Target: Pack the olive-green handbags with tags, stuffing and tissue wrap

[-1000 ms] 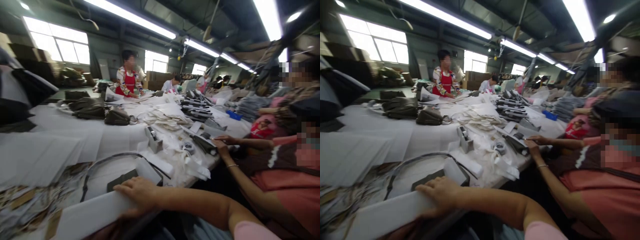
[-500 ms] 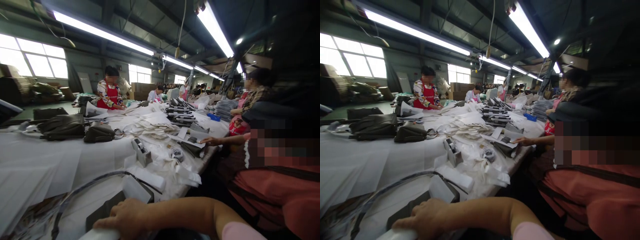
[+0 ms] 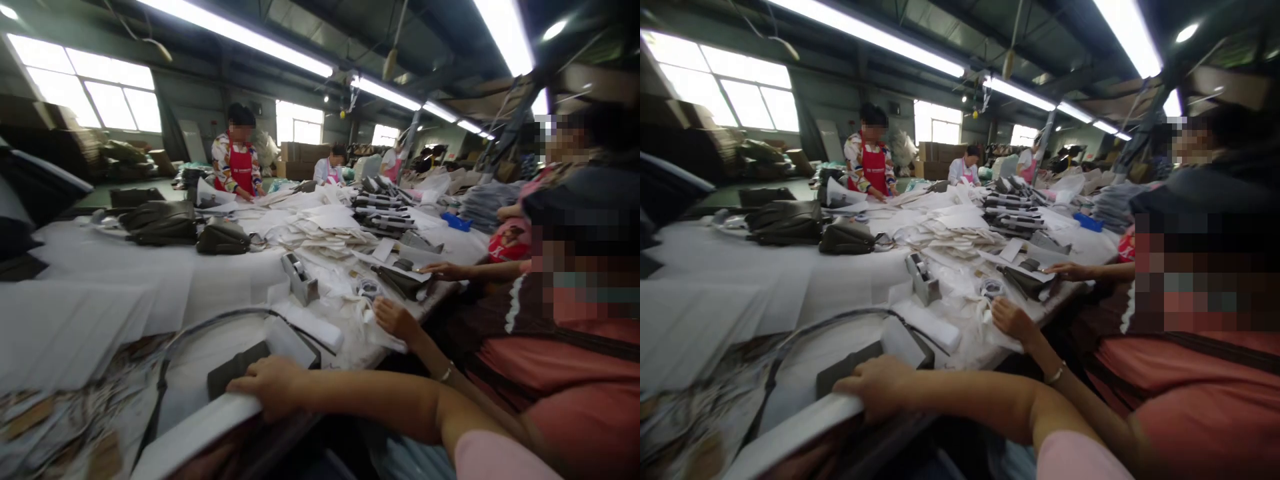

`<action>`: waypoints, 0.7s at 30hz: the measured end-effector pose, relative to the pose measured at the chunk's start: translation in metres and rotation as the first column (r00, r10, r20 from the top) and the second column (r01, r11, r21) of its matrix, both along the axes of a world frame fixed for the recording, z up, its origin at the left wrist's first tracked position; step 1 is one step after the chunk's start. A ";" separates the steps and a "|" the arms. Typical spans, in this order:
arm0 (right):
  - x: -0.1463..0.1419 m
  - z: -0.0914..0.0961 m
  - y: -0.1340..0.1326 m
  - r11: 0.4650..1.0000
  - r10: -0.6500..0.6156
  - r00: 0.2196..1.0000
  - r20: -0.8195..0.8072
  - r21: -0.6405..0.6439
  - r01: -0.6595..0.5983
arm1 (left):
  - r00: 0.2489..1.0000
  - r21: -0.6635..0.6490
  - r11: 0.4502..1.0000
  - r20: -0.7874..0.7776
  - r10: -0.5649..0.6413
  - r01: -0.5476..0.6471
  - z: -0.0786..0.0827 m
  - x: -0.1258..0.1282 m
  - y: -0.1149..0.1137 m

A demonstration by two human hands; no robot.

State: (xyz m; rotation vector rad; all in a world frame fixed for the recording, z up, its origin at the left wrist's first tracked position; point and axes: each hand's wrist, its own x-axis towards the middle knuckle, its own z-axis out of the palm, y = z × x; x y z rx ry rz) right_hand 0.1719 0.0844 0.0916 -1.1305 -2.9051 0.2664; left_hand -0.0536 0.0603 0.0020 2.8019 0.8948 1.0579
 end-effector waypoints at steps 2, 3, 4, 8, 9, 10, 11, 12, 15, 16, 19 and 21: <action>0.003 0.013 0.002 0.998 0.007 0.999 -0.050 -0.062 -0.010 | 0.990 0.000 0.998 -0.127 -0.058 0.058 0.008 -0.003 -0.011; 0.006 0.021 0.005 0.995 0.033 0.994 -0.102 -0.095 -0.043 | 0.983 -0.028 0.995 -0.154 -0.096 0.093 0.013 -0.003 -0.015; 0.010 0.030 0.010 0.995 0.031 0.986 -0.163 -0.089 -0.046 | 0.982 -0.052 0.994 -0.154 -0.107 0.100 0.019 -0.002 -0.017; 0.028 0.045 0.028 0.984 0.157 0.970 -0.187 0.112 -0.138 | 0.978 -0.142 0.985 -0.171 -0.118 0.094 0.033 0.005 -0.018; 0.032 0.043 0.030 0.973 0.208 0.966 -0.153 0.136 -0.187 | 0.980 -0.159 0.984 -0.172 -0.103 0.075 0.034 0.006 -0.019; 0.036 0.037 0.031 0.961 0.253 0.961 -0.115 0.141 -0.236 | 0.981 -0.178 0.983 -0.177 -0.084 0.053 0.034 0.007 -0.021; 0.040 0.030 0.030 0.951 0.290 0.954 -0.082 0.134 -0.277 | 0.981 -0.194 0.981 -0.183 -0.065 0.029 0.034 0.007 -0.023; 0.043 0.022 0.029 0.943 0.317 0.947 -0.059 0.126 -0.308 | 0.980 -0.207 0.978 -0.193 -0.052 0.011 0.033 0.006 -0.025; 0.048 0.000 0.026 0.936 0.337 0.941 -0.037 0.120 -0.331 | 0.976 -0.196 0.980 -0.218 -0.024 -0.020 0.030 0.005 -0.029; 0.049 -0.004 0.025 0.935 0.340 0.940 -0.033 0.124 -0.333 | 0.974 -0.182 0.983 -0.226 -0.018 -0.024 0.029 0.005 -0.030; 0.049 -0.008 0.023 0.928 0.354 0.935 -0.015 0.124 -0.350 | 0.970 -0.139 0.989 -0.245 0.011 -0.046 0.028 0.004 -0.030; 0.048 -0.007 0.022 0.931 0.352 0.936 0.000 0.108 -0.350 | 0.969 -0.127 0.990 -0.246 0.025 -0.058 0.028 0.004 -0.030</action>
